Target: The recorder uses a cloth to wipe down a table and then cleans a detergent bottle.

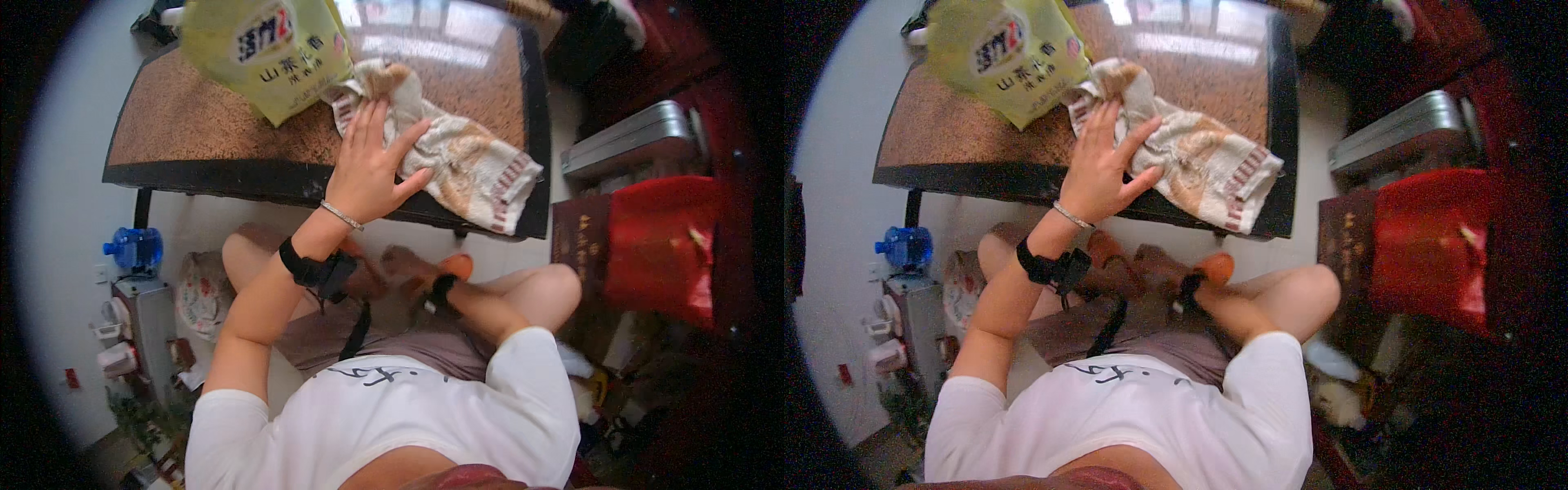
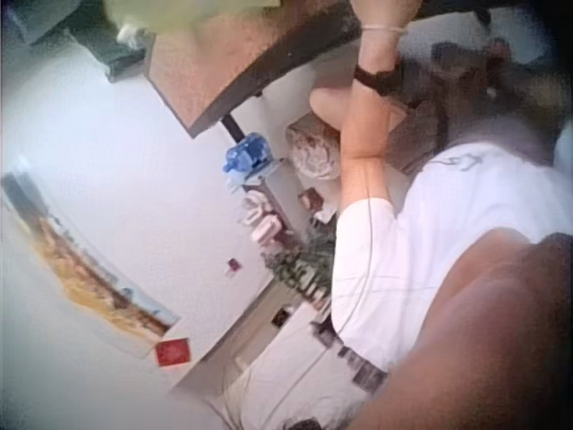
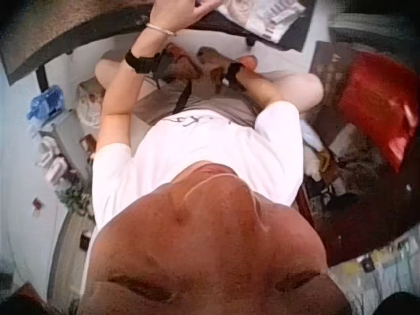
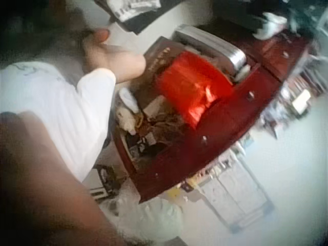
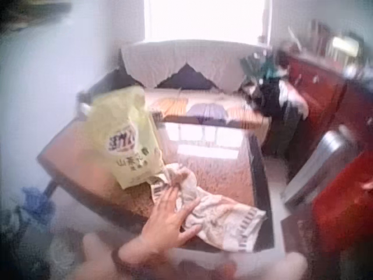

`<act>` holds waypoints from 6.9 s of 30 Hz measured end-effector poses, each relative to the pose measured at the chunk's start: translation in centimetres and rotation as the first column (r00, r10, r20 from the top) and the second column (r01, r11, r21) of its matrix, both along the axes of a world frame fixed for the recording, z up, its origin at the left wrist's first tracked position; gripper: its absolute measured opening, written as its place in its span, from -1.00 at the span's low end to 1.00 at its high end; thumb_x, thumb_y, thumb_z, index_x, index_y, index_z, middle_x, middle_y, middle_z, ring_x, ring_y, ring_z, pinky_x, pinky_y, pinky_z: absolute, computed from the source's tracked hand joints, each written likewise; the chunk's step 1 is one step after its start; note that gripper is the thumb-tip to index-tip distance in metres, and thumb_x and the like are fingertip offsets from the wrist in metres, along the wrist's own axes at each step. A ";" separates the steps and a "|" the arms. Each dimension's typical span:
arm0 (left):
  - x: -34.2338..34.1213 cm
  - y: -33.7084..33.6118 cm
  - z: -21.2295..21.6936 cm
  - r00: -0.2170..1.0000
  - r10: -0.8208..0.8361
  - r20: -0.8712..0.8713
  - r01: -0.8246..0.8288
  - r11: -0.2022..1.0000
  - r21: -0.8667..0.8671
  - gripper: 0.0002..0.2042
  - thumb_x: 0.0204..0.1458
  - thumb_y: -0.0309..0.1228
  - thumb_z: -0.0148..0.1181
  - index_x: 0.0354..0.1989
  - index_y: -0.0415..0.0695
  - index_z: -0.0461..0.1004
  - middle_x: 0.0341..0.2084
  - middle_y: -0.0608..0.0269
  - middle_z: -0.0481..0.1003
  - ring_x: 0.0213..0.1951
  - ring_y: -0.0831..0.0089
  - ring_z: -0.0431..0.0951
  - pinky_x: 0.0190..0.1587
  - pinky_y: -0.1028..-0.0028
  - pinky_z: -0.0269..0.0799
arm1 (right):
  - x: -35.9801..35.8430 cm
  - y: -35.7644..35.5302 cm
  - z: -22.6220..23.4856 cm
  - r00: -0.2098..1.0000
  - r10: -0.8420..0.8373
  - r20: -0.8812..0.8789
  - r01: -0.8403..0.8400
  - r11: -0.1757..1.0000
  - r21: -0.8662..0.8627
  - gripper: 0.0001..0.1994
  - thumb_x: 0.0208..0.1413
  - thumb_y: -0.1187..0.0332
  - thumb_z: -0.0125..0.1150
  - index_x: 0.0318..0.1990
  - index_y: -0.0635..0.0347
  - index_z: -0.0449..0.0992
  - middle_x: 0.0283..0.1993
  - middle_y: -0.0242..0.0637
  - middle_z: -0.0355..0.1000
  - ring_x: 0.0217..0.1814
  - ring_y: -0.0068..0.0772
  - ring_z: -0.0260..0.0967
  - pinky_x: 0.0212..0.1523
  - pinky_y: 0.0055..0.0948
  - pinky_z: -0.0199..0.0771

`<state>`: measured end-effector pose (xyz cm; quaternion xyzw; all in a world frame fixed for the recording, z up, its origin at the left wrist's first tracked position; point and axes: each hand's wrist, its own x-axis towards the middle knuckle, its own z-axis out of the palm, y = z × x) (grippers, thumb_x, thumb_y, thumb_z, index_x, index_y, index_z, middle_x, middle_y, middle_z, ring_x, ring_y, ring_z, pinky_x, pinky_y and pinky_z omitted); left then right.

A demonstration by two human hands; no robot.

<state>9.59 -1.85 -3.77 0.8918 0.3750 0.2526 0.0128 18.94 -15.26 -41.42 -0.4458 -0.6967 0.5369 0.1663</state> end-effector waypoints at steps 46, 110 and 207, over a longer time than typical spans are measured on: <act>8.6 13.1 0.7 0.953 0.019 -0.301 -0.126 0.931 -0.343 -0.48 0.01 -0.04 -0.03 0.20 0.33 0.12 0.24 -0.19 -0.11 0.20 -0.20 0.00 0.17 0.08 0.06 | 15.0 21.5 40.0 0.809 -0.530 0.253 0.455 0.839 0.299 -0.65 -0.24 0.79 -0.03 -0.24 0.26 0.40 -0.20 -0.16 0.43 -0.10 -0.34 0.35 -0.14 -0.43 0.35; -20.1 8.2 4.6 0.140 0.468 0.873 -0.330 0.853 -0.404 -0.52 0.13 -0.05 -0.07 -0.18 -0.33 0.42 -0.40 0.16 0.48 -0.41 0.43 0.41 -0.33 0.42 0.34 | 5.6 28.3 37.3 0.888 -0.221 0.403 -0.163 0.669 0.725 -0.68 -0.12 0.57 0.02 -0.13 0.19 0.47 0.13 -0.11 0.23 0.17 -0.09 0.13 0.16 -0.30 0.17; -2.1 -0.2 1.4 0.835 0.084 0.543 0.261 0.809 -0.526 -0.76 0.04 -0.43 -0.04 -0.16 -0.31 0.40 -0.19 0.06 0.43 -0.17 0.29 0.46 -0.13 0.43 0.37 | 13.7 12.4 36.3 0.693 -0.692 0.202 0.342 0.562 0.754 -0.66 -0.04 0.33 0.01 -0.09 0.24 0.32 -0.10 0.10 0.26 -0.08 0.17 0.25 -0.06 -0.08 0.28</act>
